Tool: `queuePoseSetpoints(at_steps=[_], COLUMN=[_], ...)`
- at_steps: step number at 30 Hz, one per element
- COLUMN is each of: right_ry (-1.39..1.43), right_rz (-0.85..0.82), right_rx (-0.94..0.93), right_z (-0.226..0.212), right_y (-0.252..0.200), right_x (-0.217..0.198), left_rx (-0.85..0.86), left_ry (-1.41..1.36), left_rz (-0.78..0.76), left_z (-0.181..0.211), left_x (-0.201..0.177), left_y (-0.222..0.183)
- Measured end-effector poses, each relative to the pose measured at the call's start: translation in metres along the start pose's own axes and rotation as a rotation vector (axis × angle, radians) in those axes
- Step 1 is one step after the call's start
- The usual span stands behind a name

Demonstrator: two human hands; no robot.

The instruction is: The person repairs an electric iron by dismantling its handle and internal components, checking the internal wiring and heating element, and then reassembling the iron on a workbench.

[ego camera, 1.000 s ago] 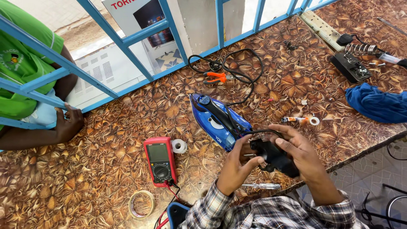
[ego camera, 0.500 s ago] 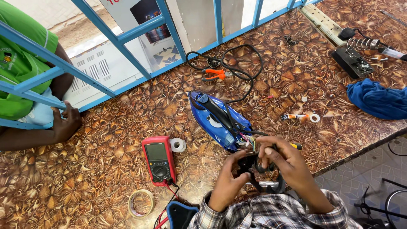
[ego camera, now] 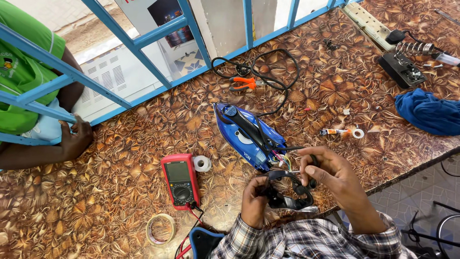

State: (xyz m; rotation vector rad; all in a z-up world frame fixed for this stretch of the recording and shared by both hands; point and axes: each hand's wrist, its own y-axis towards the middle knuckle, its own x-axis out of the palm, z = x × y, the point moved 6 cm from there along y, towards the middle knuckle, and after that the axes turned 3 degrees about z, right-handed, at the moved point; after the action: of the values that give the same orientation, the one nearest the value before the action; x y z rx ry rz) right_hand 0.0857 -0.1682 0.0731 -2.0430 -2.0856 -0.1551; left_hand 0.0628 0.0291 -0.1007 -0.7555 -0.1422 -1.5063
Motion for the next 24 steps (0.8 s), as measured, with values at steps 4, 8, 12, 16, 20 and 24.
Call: queuePoseSetpoints(at_steps=[4, 8, 12, 16, 20, 24], right_ry=[-0.035, -0.119, -0.236, -0.315, -0.642, -1.018], right_rz=[-0.003, -0.038, -0.072, -0.085, 0.027, 0.142], right_rx=[-0.007, -0.024, -0.051, -0.129, -0.120, -0.351], right_z=[-0.003, -0.003, 0.000, 0.003, 0.007, 0.009], right_y=[-0.004, -0.011, -0.017, -0.017, -0.017, -0.022], right_x=[0.003, 0.009, 0.010, 0.007, -0.002, -0.011], left_rx=[-0.103, -0.159, -0.274, -0.342, -0.275, -0.238], left_ry=[-0.317, -0.546, -0.637, -0.676, -0.618, -0.523], left_rz=[-0.072, -0.154, -0.136, -0.106, -0.160, -0.179], left_z=[-0.015, -0.023, -0.029, -0.018, -0.019, -0.005], left_x=[0.008, 0.018, 0.028, 0.040, 0.042, 0.048], left_y=[0.003, 0.004, 0.001, -0.007, -0.005, -0.012])
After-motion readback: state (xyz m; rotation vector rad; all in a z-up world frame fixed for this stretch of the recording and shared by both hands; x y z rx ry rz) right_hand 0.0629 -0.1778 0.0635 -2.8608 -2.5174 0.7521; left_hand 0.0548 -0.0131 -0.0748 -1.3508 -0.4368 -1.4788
